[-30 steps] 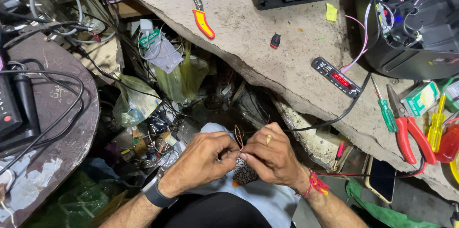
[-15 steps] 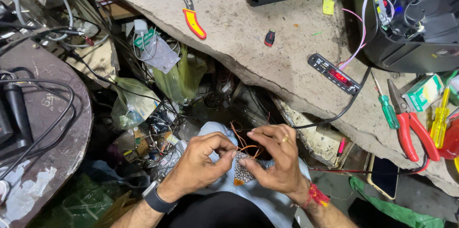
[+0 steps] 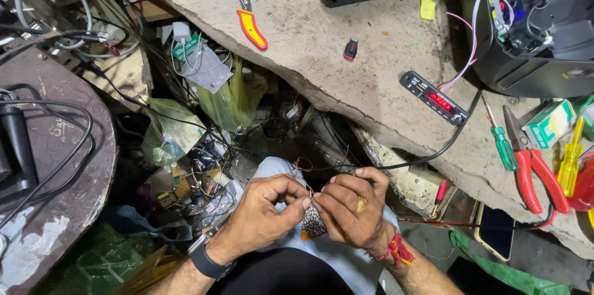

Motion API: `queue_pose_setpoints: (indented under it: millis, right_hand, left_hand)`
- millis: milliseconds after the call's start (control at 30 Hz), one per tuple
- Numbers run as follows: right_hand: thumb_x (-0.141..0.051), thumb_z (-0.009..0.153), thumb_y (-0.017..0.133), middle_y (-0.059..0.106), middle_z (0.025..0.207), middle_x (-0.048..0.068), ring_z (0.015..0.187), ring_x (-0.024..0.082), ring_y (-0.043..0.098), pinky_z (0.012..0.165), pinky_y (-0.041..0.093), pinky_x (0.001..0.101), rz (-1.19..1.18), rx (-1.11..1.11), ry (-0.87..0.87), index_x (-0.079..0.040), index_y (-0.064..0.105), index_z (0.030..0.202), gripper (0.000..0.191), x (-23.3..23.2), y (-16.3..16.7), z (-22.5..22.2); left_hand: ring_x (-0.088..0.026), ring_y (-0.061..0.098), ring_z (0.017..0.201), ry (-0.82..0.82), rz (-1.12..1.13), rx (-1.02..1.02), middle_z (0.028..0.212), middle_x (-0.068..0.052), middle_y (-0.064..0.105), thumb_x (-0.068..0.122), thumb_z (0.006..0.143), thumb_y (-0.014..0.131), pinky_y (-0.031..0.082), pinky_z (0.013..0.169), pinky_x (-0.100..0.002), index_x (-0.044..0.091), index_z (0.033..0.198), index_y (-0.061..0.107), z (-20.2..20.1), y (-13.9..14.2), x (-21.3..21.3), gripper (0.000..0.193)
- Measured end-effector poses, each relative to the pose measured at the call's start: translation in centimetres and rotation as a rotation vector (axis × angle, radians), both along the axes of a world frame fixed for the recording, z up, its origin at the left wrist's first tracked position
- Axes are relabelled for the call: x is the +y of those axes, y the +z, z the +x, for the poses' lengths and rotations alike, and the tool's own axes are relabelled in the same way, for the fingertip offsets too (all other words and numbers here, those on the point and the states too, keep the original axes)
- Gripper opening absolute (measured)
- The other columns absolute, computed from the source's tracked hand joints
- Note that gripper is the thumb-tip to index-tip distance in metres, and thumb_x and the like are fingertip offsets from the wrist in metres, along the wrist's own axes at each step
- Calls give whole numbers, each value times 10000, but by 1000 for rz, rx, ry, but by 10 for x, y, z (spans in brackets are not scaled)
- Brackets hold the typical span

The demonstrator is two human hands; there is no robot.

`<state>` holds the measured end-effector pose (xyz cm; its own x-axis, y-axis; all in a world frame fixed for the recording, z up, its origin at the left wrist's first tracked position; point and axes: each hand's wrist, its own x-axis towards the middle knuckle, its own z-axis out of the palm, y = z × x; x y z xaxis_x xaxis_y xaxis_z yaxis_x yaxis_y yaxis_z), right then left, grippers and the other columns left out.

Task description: The person twists exposed wire ends together, then uses a soldering iron and solder wire to join them. After soldering, the person wraps the connection with black electrical tape. The task is performed while seated with the components held in the hands.

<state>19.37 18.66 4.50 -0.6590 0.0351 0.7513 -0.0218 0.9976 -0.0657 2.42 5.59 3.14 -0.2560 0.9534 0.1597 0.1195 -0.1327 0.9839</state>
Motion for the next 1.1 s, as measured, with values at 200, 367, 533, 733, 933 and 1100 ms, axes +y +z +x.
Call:
queue_pose_setpoints:
  millis: [200,367,533,733,933,1100]
  right_hand:
    - [-81,889,695,657,910,63,909,224,637,883,448,389,-646,-62,56,-41,650,934,75,-10,-11,2]
    - [-116,935,671,640,852,36,784,143,582,708,474,287,-1591,-277,121,-9,675,923,108,1,-38,15]
    - [-131,951,701,643,839,33,797,116,587,726,456,260,-2396,-319,418,0,674,941,134,10,-53,23]
    - [-142,883,723,682,1016,74,994,178,648,898,499,309,-1123,-349,71,12,681,1111,279,-5,-18,25]
    - [-57,873,683,739,1066,83,1058,244,689,968,478,394,-612,-174,-72,-39,706,1120,249,-16,0,13]
    - [-127,864,795,714,1035,31,921,190,684,859,442,393,-151,-30,-16,-71,707,1084,243,-7,2,8]
  left_hand:
    - [-237,715,777,85,301,307,903,-115,729,61,899,744,565,682,-317,-9,976,668,5,8,3,129]
    - [-318,683,887,-4,461,646,1003,-157,669,21,909,709,562,786,-391,-49,1079,622,-4,10,4,203]
    - [-329,664,861,-73,530,902,1027,-186,642,48,831,694,554,789,-420,-84,1106,624,-2,8,4,313]
    - [-307,696,869,37,398,590,968,-140,685,19,920,709,568,765,-393,-30,1044,641,2,8,-5,151]
    - [-291,745,843,177,277,424,937,-134,728,40,853,737,595,725,-355,-20,969,678,9,6,-5,143]
    - [-229,748,763,136,178,240,896,-114,742,31,849,734,600,672,-313,-35,940,692,14,10,-7,120]
